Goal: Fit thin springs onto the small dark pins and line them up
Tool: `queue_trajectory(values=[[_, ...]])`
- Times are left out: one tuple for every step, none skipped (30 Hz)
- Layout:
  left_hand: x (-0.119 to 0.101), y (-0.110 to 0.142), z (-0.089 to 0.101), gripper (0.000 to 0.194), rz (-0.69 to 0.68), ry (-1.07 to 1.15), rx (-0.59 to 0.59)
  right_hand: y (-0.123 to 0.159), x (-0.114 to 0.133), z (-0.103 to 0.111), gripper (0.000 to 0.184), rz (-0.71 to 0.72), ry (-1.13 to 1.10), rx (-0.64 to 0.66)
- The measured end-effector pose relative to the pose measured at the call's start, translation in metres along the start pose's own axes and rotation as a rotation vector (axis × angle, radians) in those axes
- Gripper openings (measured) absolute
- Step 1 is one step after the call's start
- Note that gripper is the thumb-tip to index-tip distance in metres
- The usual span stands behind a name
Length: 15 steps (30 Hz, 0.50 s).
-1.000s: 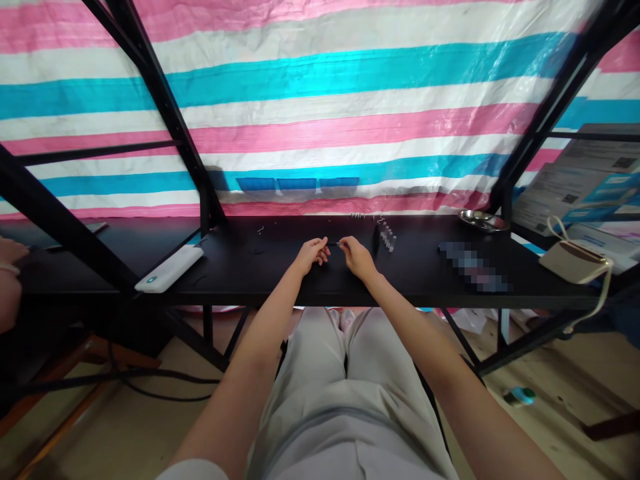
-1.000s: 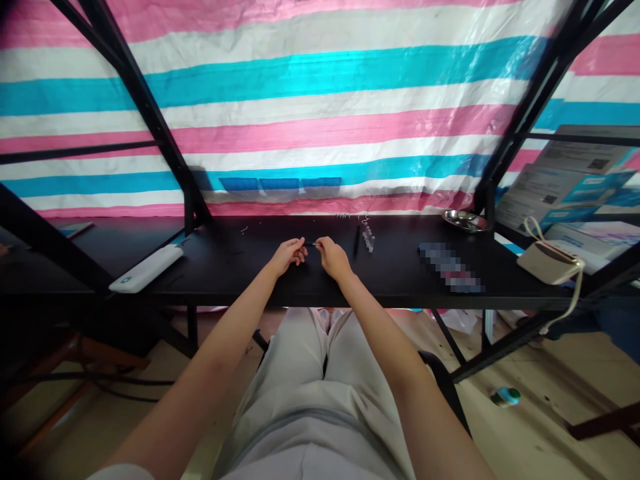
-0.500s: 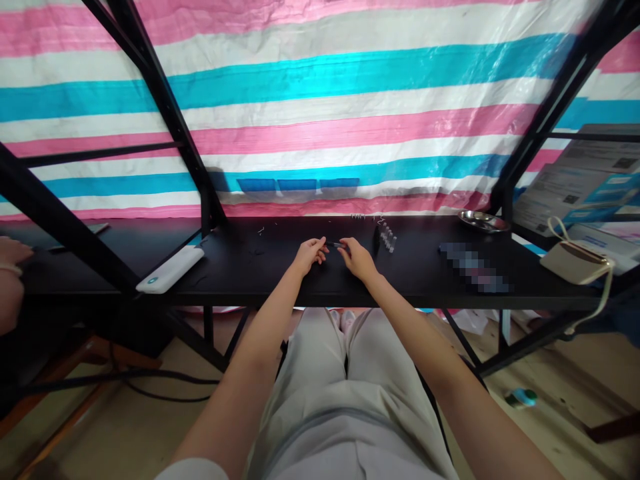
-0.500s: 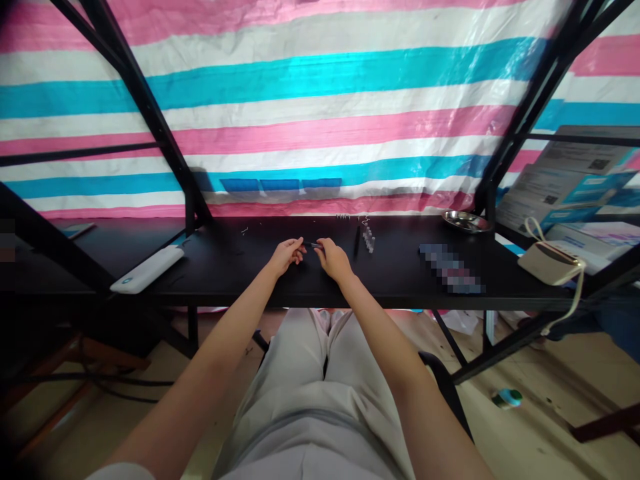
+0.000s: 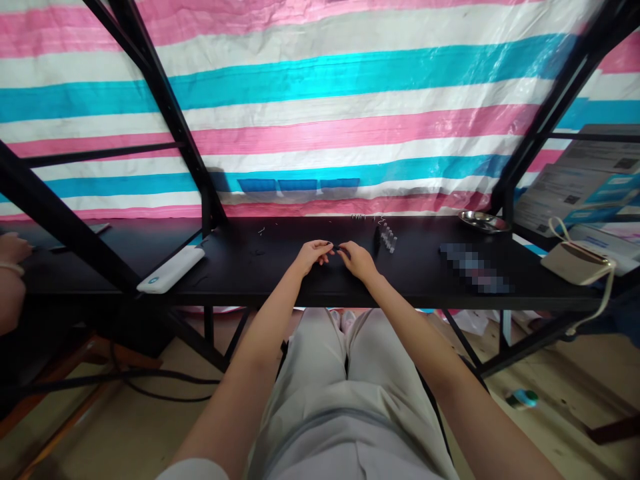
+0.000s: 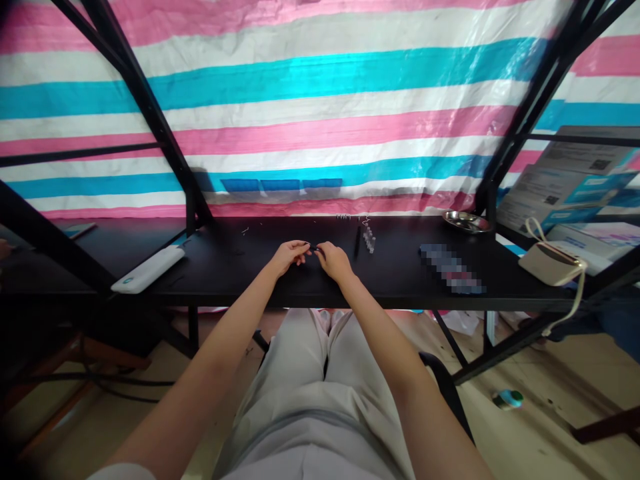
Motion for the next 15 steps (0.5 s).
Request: queue_trajectory(values=[[0.0003,0.0001,0.0000,0.041,-0.003,-0.009,0.020,0.0000,-0.0001,0.0000,0.021,0.000,0.004,0.003],[0.0006,0.0002,0.0000,0.041,-0.006,-0.018,0.032,-0.0001,-0.0003,0.0000,0.021,0.000,0.006,0.004],[0.0008,0.0002,-0.0001,0.041,-0.008,-0.026,0.036,-0.0001,-0.0004,-0.0001,0.021,-0.001,0.006,0.005],[0.0009,0.0002,-0.0002,0.040,-0.009,-0.032,0.033,-0.0002,-0.0004,-0.0002,0.021,-0.002,0.005,0.007],[0.0009,0.0001,-0.0002,0.039,-0.009,-0.032,0.022,-0.0002,-0.0005,-0.0004,0.021,-0.004,0.004,0.008],[0.0008,-0.0001,-0.0002,0.038,-0.010,-0.026,0.005,-0.0003,-0.0005,-0.0005,0.020,-0.006,0.002,0.009],[0.0005,-0.0003,-0.0001,0.038,-0.013,-0.015,-0.016,-0.0004,-0.0005,-0.0006,0.020,-0.009,0.001,0.009],[0.0000,-0.0005,0.0001,0.037,-0.015,0.002,-0.041,-0.0004,-0.0005,-0.0006,0.020,-0.012,0.001,0.010],[-0.0006,-0.0007,0.0005,0.037,-0.016,0.021,-0.070,-0.0004,-0.0004,-0.0005,0.020,-0.016,0.002,0.010],[-0.0014,-0.0009,0.0010,0.036,-0.014,0.041,-0.102,-0.0002,-0.0003,-0.0002,0.020,-0.020,0.004,0.010],[-0.0022,-0.0011,0.0017,0.036,-0.014,0.056,-0.139,0.0000,0.0000,0.0002,0.020,-0.021,0.004,0.011],[-0.0030,-0.0012,0.0026,0.036,-0.015,0.065,-0.180,0.0003,0.0006,0.0007,0.020,-0.020,0.002,0.011],[-0.0036,-0.0013,0.0036,0.036,-0.019,0.064,-0.223,0.0006,0.0015,0.0013,0.020,-0.016,-0.003,0.008],[-0.0039,-0.0015,0.0045,0.035,-0.027,0.052,-0.265,0.0010,0.0028,0.0022,0.020,-0.006,-0.011,0.001],[-0.0040,-0.0017,0.0051,0.035,-0.038,0.032,-0.302,0.0013,0.0044,0.0034,0.021,0.007,-0.021,-0.013]])
Point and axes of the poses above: each hand's wrist, its own y-axis away from the middle knuckle, its own z-axis out of the back of the hand, x = y × z, the point moved 1 cm from there along -y, towards the middle knuckle, and after that the axes turned 3 degrees about -z, right-handed, at the moved point
